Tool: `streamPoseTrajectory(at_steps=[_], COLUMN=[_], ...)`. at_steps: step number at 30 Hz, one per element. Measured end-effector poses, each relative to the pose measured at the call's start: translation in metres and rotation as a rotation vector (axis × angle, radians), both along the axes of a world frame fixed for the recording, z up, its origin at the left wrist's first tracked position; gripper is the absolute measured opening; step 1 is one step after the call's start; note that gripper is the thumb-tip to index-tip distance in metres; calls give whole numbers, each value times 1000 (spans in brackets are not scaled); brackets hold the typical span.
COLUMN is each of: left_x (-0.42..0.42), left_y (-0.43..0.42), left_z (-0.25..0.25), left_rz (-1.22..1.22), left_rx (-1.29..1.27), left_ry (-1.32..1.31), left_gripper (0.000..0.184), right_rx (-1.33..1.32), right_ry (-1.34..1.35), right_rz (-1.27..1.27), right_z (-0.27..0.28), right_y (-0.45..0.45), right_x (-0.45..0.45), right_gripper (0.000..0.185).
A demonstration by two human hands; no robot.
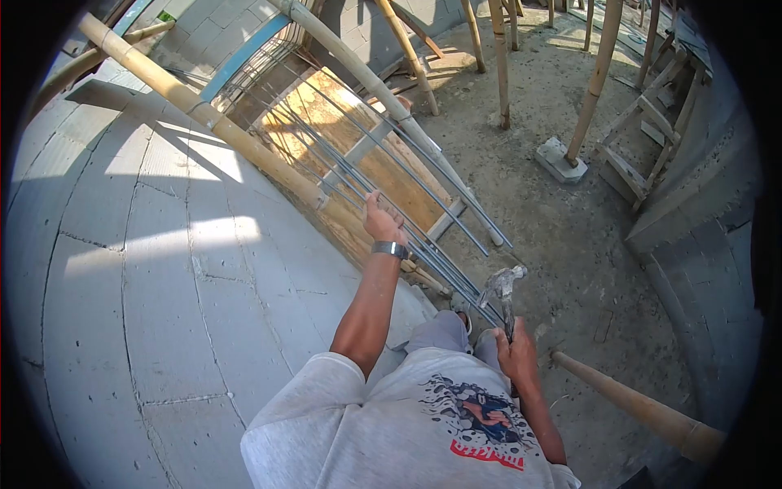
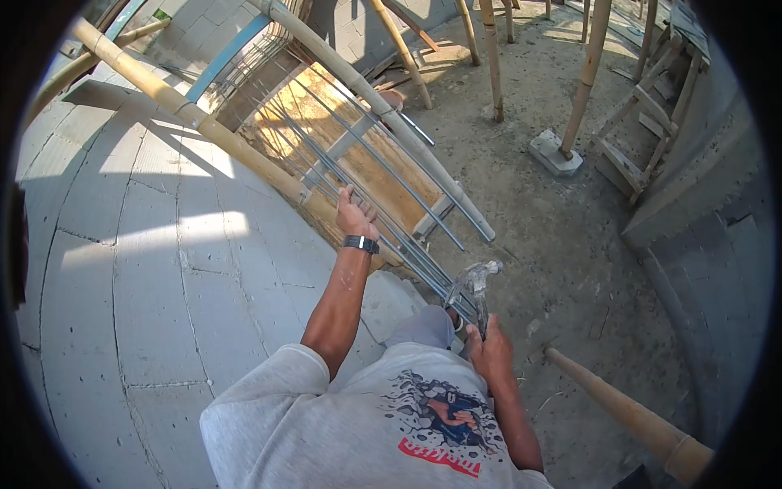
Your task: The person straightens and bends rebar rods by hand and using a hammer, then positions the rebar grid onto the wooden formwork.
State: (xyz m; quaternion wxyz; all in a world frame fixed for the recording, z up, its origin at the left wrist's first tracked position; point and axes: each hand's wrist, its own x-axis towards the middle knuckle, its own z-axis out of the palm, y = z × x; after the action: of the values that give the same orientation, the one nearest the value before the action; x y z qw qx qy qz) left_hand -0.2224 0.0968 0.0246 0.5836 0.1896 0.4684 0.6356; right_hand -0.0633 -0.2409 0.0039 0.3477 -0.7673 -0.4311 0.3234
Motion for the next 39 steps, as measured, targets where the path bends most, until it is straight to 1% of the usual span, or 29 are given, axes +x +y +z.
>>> streamPoseTrajectory(at_steps=[2,3,6,9,10,12,15,16,18,19,22,23,26,29,31,32,36,39], left_x=[0,3,17,23,25,32,26,24,23,20,10,9,0,0,2,0,3,-1], left_y=[-10,-15,-23,-32,-31,-32,-25,-19,-7,-4,15,21,16,15,13,11,9,15], left_z=[-6,-6,4,2,4,13,9,8,7,7,-4,-9,-13,-18,-18,-16,-2,-1], left_rz=[-8,-7,-44,-63,-72,-79,-61,-54,-57,-53,-36,-41,-42,-56,-54,-54,-60,-67], left_rx=[10,11,0,-25,-29,-10,2,8,22,23,-35,-38,-63,-66,-84,-81,-77,-77], left_ry=[3,11,44,84,102,99,35,0,62,96,236,227,214,201,184,194,193,194], left_gripper=[35,34,33,34,35,35,37,37,37,36,36,35,32,30,30,30,34,37], right_rx=[25,13,-47,-7,13,45,3,14,34,16,9,20,-39,-32,-64,-74,-46,-33], right_ry=[-13,37,68,184,177,170,314,322,333,303,368,346,427,397,475,515,508,507], right_rz=[-3,-1,-30,-95,-108,-146,-144,-151,-166,-146,-111,-101,-87,-88,-122,-142,-128,-126], right_z=[-6,-3,-8,-10,-15,-25,-26,-28,-30,-19,-34,-40,-32,-33,-33,-34,-47,-50], right_y=[-8,-10,-16,-21,-21,-22,-19,-17,-10,-5,4,4,9,5,4,5,3,7], right_x=[10,14,20,21,21,17,16,14,4,2,-6,-10,-11,-14,-15,-16,-17,-20], right_gripper=[43,41,35,31,31,32,29,28,27,26,32,32,31,30,28,27,26,26])
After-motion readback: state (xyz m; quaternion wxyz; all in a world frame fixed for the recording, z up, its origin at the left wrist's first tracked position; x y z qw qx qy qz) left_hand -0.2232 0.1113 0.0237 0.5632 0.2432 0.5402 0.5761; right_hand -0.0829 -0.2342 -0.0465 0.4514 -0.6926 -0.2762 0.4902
